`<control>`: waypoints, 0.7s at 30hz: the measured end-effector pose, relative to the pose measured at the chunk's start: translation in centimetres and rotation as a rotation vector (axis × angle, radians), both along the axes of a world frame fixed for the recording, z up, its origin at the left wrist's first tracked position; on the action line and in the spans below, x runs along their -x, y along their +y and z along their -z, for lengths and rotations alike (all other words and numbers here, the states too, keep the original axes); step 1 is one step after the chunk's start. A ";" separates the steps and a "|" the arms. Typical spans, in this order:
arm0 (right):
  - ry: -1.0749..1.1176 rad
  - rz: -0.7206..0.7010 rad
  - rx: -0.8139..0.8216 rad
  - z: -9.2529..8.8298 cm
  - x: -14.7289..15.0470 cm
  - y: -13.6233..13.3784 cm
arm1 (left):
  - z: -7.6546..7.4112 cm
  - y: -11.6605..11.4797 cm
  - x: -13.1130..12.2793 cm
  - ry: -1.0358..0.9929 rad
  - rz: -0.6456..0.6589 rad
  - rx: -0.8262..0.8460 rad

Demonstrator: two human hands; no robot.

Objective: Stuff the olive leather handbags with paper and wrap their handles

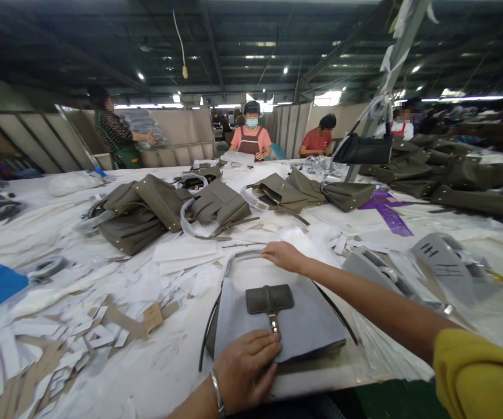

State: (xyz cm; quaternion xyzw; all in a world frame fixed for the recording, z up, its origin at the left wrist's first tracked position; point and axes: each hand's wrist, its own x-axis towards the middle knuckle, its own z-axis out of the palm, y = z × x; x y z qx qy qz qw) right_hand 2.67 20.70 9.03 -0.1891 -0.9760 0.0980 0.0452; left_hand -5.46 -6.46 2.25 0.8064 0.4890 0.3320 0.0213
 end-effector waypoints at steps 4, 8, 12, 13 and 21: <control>-0.024 0.141 -0.086 1.1 3.7 5.2 | 0.6 0.2 0.0 -0.009 0.003 -0.035; -0.070 0.176 -0.117 1.7 5.2 6.5 | 1.1 0.5 -0.1 -0.053 0.003 -0.094; -0.027 0.169 -0.133 -0.3 4.1 5.2 | 0.8 0.2 0.0 -0.075 -0.002 -0.033; -0.010 0.167 -0.134 -1.1 3.2 4.5 | 0.6 0.1 0.0 -0.069 0.002 -0.020; -0.028 -0.335 0.427 -3.9 -7.0 -4.2 | 0.4 -0.1 0.4 -0.033 0.029 0.035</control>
